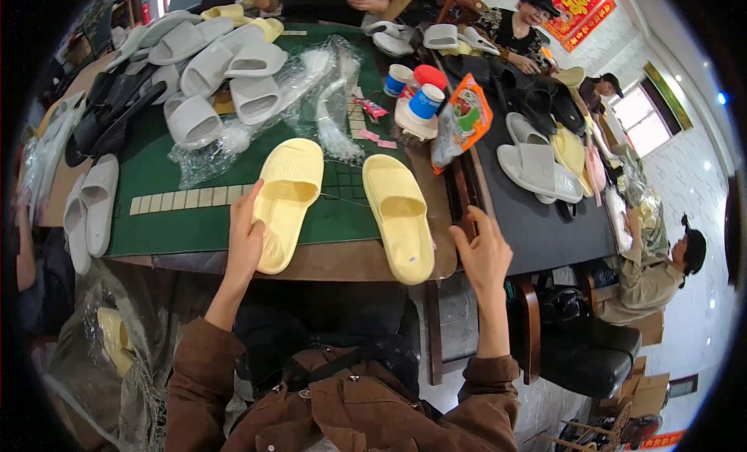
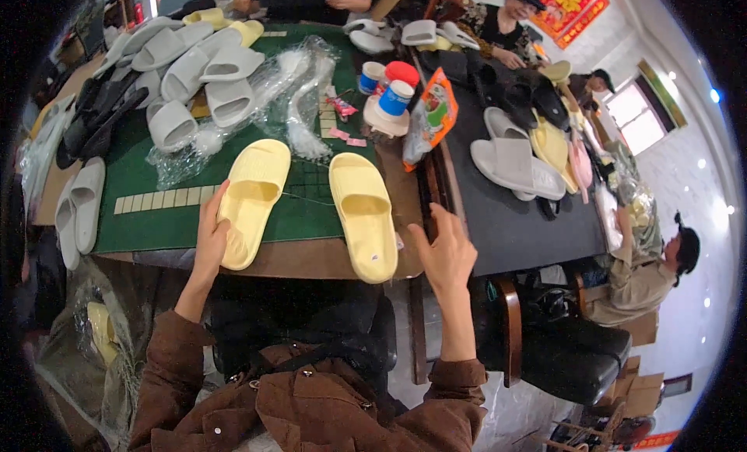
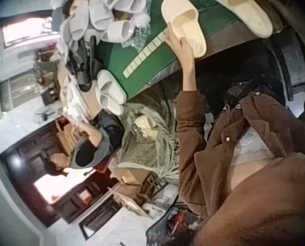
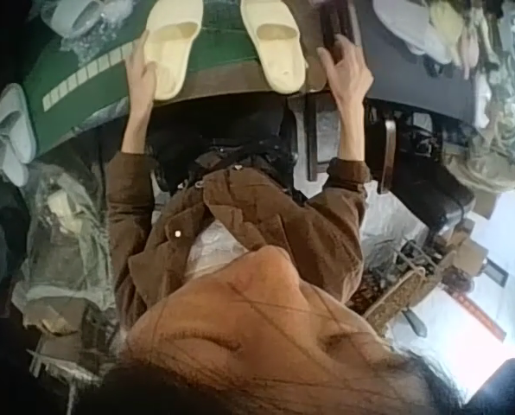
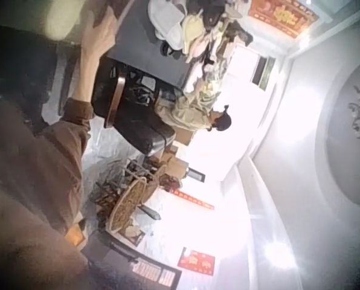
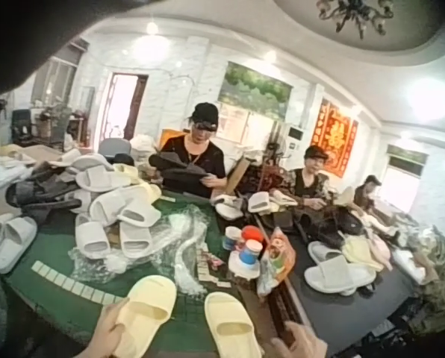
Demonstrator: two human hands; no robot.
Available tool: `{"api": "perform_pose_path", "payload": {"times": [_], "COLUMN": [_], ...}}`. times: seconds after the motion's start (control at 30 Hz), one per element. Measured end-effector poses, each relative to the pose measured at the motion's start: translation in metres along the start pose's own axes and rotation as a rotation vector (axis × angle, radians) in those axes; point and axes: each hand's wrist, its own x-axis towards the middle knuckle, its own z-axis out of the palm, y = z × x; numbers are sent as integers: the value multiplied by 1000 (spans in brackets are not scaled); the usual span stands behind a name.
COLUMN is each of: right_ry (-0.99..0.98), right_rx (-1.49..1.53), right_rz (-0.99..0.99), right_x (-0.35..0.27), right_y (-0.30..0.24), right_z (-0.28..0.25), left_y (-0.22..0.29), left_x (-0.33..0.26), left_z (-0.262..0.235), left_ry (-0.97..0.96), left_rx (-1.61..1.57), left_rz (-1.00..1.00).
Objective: Inspecting, pairing, and packaging various styles of slippers and slides into a mesh bag.
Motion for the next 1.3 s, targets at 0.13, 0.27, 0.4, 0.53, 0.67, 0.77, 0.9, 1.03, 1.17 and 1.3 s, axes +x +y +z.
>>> {"api": "perform_pose_path", "payload": {"times": [0.13, 0.27, 0.4, 0.53, 0.67, 0.77, 0.9, 1.03, 1.17, 1.3], "right_ry": [-111, -229, -311, -317, -381, -131, -190, -336, -331, -485], "right_rx": [31, 52, 275, 378, 584, 784, 785, 940, 971, 1043], "right_rz": [-88, 23, 40, -18, 82, -117, -385, -425, -422, -342], "right_x": [-4, 3, -3, -5, 3, 10, 3, -23, -40, -48], "right_y": [-13, -25, -55, -58, -58, -78, -125, -144, -138, -124], "right_z": [50, 89, 108, 107, 82, 47, 18, 10, 22, 26], "left_y": [-6, -3, 6, 20, 25, 46, 62, 66, 86, 82], "left_x": [-7, -14, -25, -32, -41, -39, -44, -53, -46, -41], "left_z": [10, 30, 44, 19, 8, 12, 26, 41, 30, 17], "left_ry": [45, 37, 32, 12, 20, 76, -375, -519, -477, -532], "left_rx": [278, 248, 306, 334, 617, 494, -23, -726, -789, -860], "left_rz": [157, 170, 143, 105, 187, 352, 12, -389, -546, -465]}}
